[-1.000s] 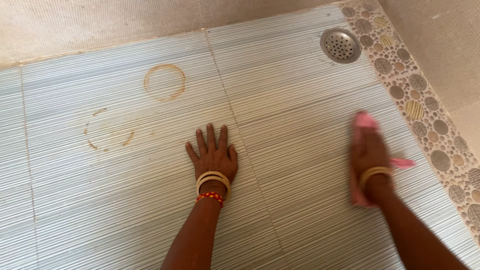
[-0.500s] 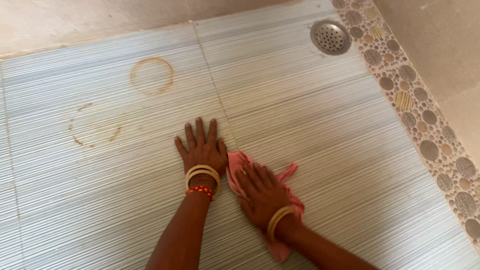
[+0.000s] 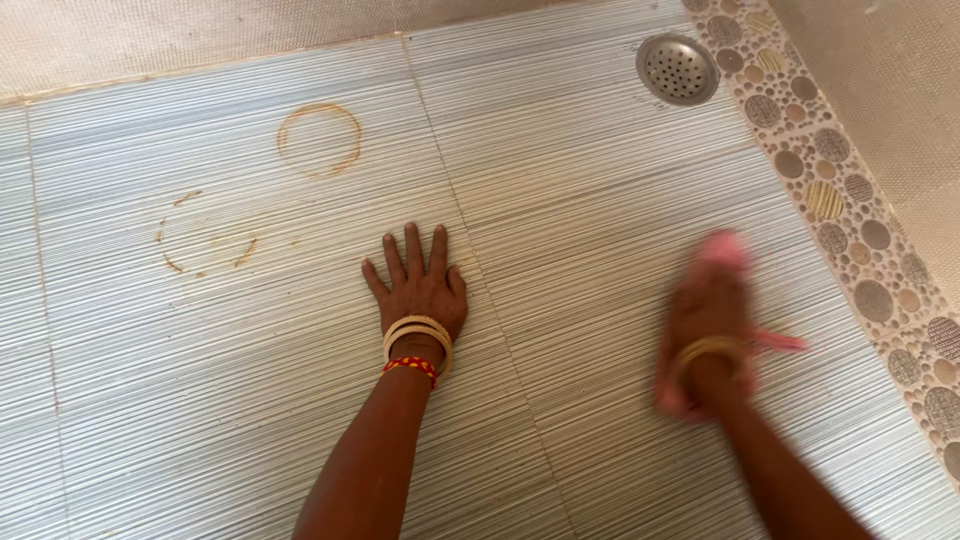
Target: The person wipes a tiled floor with a pink cloth by hand, moving the cloth over stains and along the base of a wall.
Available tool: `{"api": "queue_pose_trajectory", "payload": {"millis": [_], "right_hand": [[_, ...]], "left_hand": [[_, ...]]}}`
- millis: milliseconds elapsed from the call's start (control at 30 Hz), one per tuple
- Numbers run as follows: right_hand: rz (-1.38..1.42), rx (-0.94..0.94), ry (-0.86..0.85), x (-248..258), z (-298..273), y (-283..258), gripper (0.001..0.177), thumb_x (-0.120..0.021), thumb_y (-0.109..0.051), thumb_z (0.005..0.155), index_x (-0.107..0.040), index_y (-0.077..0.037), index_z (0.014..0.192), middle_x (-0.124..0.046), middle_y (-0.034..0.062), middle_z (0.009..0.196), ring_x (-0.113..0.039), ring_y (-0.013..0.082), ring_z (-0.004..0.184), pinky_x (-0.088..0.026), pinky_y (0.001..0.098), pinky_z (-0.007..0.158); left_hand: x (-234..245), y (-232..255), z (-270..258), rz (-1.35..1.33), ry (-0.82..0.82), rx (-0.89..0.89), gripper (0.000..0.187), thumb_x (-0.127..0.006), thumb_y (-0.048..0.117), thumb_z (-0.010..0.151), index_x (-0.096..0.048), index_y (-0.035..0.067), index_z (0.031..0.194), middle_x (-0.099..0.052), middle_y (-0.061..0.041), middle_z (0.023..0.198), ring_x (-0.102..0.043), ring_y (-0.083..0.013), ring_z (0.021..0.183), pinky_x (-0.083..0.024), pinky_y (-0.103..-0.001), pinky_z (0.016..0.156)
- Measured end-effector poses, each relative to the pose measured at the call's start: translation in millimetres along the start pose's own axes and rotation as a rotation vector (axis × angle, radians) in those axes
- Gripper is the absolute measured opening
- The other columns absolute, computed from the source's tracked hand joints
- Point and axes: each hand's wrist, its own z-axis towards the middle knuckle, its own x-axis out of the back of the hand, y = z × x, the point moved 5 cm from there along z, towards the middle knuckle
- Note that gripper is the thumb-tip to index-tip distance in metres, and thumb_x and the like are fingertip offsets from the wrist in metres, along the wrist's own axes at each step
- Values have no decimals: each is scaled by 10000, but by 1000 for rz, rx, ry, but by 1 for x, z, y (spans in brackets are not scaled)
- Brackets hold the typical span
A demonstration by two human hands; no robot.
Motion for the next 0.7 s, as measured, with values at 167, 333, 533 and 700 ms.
{"api": "queue_pose_trajectory", "payload": {"millis": [167,333,533,700], "right_hand": [[206,485,-114,7,-88,-183,590,-378,-259,988,-344,29,1501,-400,251,1524,-391,386,1394,-299,484,1145],[265,718,-180,20,-120,-222,589,-382,-254,986,-346,34,1498,-406,255,1518,-398,389,1390,-305,487,1142],[31,433,-50,1,-65,-78,588,-386,-248,983,-348,41,1494,-413,260,1512,-407,393,1385,-312,489,1139],[-120,21,18,-6,-12,30,602,-392,-275,998,-328,48,1503,-386,270,1529,-362,412,1410,-266,498,1166]], "left_hand": [[1,-1,-3,-12,-9,8,626,-247,417,1012,-148,286,1617,-54,-64,1700,12,-359,1549,47,-619,1207],[0,-2,-2,-25,-10,6,619,-241,420,1017,-158,294,1617,-63,-62,1698,0,-350,1551,42,-612,1214],[-1,-2,-3,6,16,-12,614,-222,419,1018,-161,290,1616,-64,-63,1698,-5,-351,1551,33,-612,1214],[0,-1,-4,11,-17,-8,615,-203,430,1023,-125,291,1617,-38,-60,1700,15,-354,1548,37,-614,1211]]}}
